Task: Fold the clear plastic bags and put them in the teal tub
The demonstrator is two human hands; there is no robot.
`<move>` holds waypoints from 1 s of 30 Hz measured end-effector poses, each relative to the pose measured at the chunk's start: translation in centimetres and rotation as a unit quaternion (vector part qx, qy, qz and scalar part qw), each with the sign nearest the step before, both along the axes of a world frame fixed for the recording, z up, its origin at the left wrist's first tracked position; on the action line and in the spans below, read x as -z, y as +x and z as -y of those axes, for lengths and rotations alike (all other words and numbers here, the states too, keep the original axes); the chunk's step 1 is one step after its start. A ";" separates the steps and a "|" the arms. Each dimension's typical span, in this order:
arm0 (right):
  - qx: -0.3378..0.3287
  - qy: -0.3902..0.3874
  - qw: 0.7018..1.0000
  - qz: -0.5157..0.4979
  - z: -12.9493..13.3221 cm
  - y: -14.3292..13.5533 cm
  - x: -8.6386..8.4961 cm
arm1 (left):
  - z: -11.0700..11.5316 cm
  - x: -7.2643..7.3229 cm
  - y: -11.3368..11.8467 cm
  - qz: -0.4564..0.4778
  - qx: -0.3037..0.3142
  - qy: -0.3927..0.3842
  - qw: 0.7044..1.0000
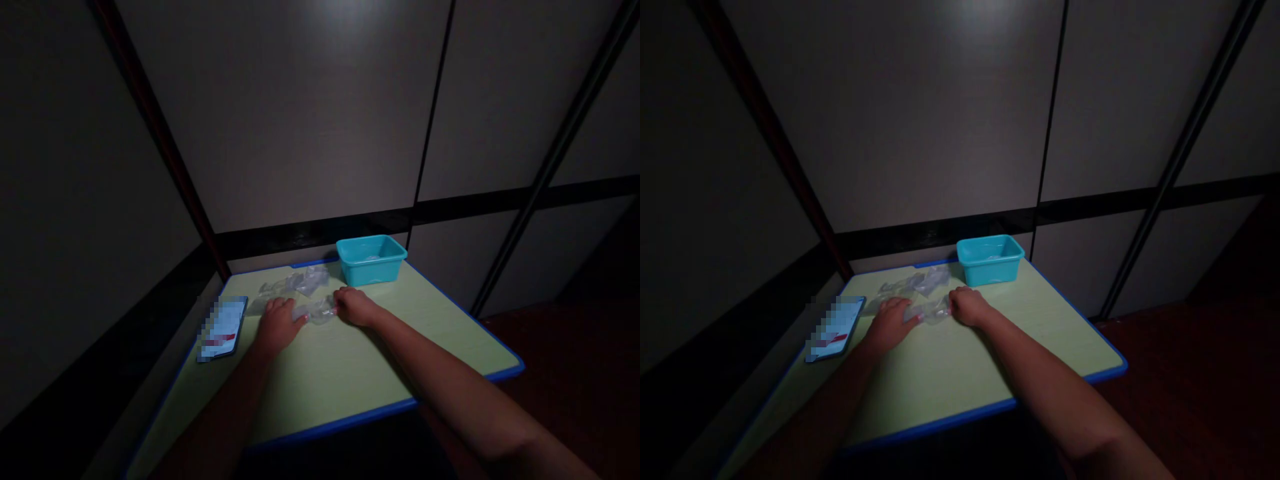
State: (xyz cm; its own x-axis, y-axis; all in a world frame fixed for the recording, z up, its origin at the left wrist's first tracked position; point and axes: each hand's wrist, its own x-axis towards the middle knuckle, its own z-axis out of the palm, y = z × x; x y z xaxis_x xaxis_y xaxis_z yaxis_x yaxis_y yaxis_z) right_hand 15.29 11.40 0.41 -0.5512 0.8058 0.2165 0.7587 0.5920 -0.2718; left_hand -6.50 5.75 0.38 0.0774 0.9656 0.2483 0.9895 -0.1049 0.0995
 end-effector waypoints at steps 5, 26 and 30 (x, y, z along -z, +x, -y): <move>-0.017 -0.057 0.986 -0.153 -0.4 0.6 -0.8 | 0.0 -0.4 -0.1 -0.017 -0.068 0.013 0.997; 0.056 -0.090 0.763 -0.638 -1.2 2.2 -3.5 | 0.5 -0.3 0.8 -0.021 -0.030 -0.024 0.999; 0.048 -0.099 0.763 -0.637 -1.2 1.9 -3.2 | 0.4 0.0 0.8 -0.042 -0.032 -0.023 0.998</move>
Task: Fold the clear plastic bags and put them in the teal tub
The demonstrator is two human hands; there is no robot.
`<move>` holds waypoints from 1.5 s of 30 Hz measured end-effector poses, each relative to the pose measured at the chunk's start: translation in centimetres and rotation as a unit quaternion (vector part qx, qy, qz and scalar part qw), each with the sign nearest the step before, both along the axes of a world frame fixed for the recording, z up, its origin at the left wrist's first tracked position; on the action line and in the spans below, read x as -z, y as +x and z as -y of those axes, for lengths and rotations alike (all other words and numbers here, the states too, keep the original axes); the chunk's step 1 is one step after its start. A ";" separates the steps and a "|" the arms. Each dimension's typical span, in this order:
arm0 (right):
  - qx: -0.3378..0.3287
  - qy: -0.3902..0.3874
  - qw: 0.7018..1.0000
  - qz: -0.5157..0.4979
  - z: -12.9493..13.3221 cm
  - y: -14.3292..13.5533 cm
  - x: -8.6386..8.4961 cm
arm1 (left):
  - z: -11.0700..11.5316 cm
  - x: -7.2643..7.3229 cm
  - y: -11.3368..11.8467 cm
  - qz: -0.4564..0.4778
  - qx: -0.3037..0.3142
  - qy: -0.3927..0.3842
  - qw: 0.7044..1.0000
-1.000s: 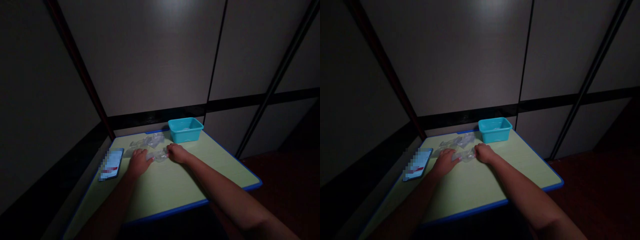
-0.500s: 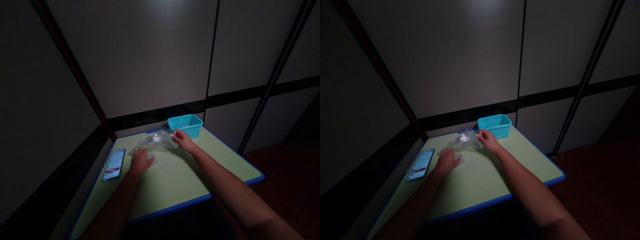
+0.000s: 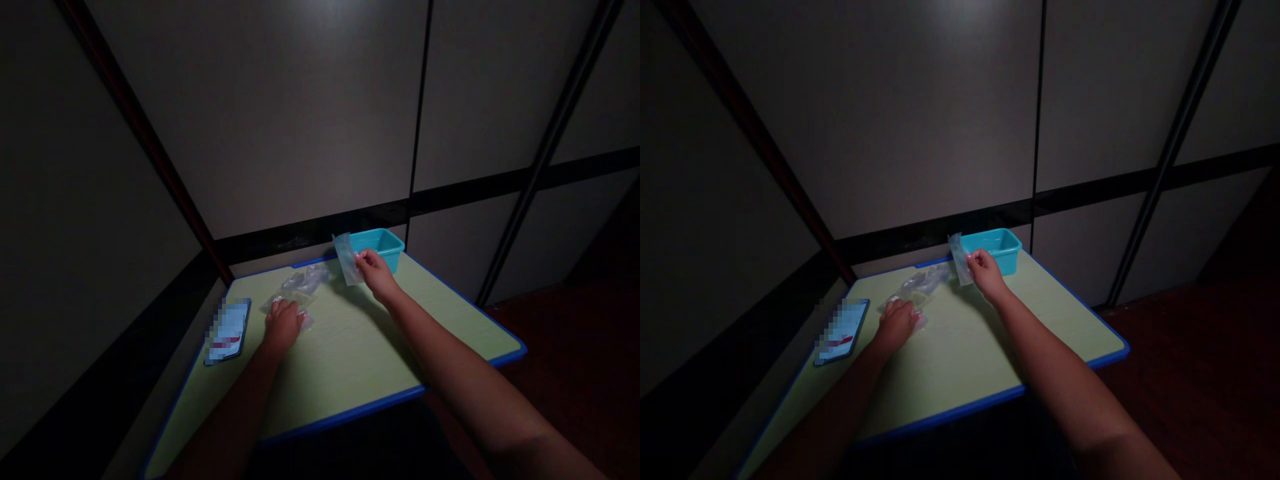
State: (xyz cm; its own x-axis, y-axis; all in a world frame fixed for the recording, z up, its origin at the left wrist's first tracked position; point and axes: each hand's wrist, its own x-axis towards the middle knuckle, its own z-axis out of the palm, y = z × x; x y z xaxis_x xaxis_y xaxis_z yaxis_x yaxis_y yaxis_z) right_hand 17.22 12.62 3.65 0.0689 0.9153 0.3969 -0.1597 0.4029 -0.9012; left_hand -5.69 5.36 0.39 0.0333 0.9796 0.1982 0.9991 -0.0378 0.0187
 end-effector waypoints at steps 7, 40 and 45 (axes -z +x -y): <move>-0.017 -0.002 1.000 0.012 0.4 -0.2 -0.2 | -0.2 0.2 -0.2 0.008 0.004 0.011 1.000; -0.066 -0.027 0.997 0.003 1.2 -0.4 -0.6 | -0.3 -1.6 -1.2 0.199 0.021 0.144 0.969; -0.111 -0.051 0.992 -0.028 1.7 -0.4 -0.8 | 0.5 -0.7 0.3 0.075 0.047 0.053 0.995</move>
State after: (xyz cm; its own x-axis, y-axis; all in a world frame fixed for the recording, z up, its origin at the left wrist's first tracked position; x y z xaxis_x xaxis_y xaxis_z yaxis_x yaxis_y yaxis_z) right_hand 16.82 10.97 4.43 -0.1194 0.9453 0.3035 -0.2852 0.2602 -0.9225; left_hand -5.43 4.84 1.09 0.0857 0.9472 0.3089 0.9775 -0.1399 0.1580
